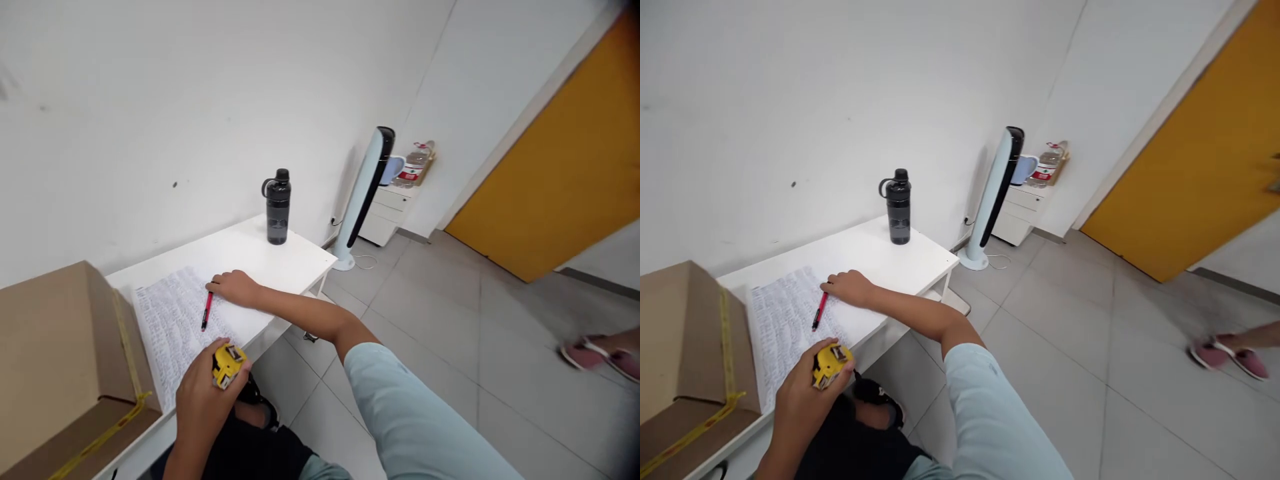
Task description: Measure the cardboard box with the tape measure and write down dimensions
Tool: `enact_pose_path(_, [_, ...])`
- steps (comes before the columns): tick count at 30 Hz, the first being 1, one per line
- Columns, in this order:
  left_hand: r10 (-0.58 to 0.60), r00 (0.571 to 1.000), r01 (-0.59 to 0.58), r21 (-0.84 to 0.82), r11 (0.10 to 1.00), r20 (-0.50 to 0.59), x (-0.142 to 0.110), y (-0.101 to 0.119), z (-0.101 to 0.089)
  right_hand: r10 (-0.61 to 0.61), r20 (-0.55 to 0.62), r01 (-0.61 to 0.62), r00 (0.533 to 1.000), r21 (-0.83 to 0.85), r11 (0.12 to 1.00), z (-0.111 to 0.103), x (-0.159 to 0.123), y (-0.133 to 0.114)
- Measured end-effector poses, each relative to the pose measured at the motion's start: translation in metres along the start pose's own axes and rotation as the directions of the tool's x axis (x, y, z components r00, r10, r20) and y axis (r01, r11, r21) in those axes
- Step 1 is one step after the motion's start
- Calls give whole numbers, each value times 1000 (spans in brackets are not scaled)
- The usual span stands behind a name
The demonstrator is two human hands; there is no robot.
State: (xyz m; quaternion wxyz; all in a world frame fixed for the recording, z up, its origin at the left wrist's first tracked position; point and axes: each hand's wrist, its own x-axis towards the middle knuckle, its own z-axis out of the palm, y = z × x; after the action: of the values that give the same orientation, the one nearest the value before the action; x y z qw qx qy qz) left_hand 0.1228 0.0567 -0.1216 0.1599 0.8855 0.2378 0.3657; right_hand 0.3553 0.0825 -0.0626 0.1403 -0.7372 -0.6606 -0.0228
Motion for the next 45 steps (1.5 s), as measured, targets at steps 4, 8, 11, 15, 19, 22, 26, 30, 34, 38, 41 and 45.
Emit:
enact_pose_path(4, [-197,980,197,13,980,25,-19,13,-25,-87,-16,89,996,165,982,23,-3,-24])
enact_pose_path(8, [-353,933,356,-39,934,71,-27,19,-35,-16,-129,66,992,396,916,45,-10,-18])
enact_pose_path(11, [-393,916,397,-57,916,76,-30,18,-35,39,-146,48,989,550,834,51,-19,-10])
enact_pose_path(15, [-394,915,400,-70,914,84,-33,17,-33,4,-92,60,996,679,732,45,-32,-11])
enact_pose_path(19, [-372,924,379,-85,922,86,-33,14,-31,37,-62,22,997,750,662,42,-31,-14])
enact_pose_path(22, [-352,932,359,-89,929,87,-34,12,-29,52,-33,-7,998,771,637,42,-31,-16])
enact_pose_path(26, [-350,932,358,-94,929,89,-35,11,-27,51,9,-39,999,779,626,42,-34,-19])
enact_pose_path(30, [-334,939,341,-96,935,87,-36,11,-27,43,34,-54,998,780,624,43,-35,-20])
enact_pose_path(34, [-328,941,335,-80,939,88,-36,11,-27,22,53,-55,998,781,622,44,-35,-18])
enact_pose_path(38, [-311,947,316,-72,946,76,-37,11,-26,39,54,-67,998,780,622,43,-35,-16])
enact_pose_path(41, [-312,947,318,-71,945,81,-38,11,-25,38,58,-69,998,781,620,43,-36,-16])
enact_pose_path(45, [-299,953,303,-76,950,56,-37,11,-25,92,26,-77,995,786,613,42,-36,-17])
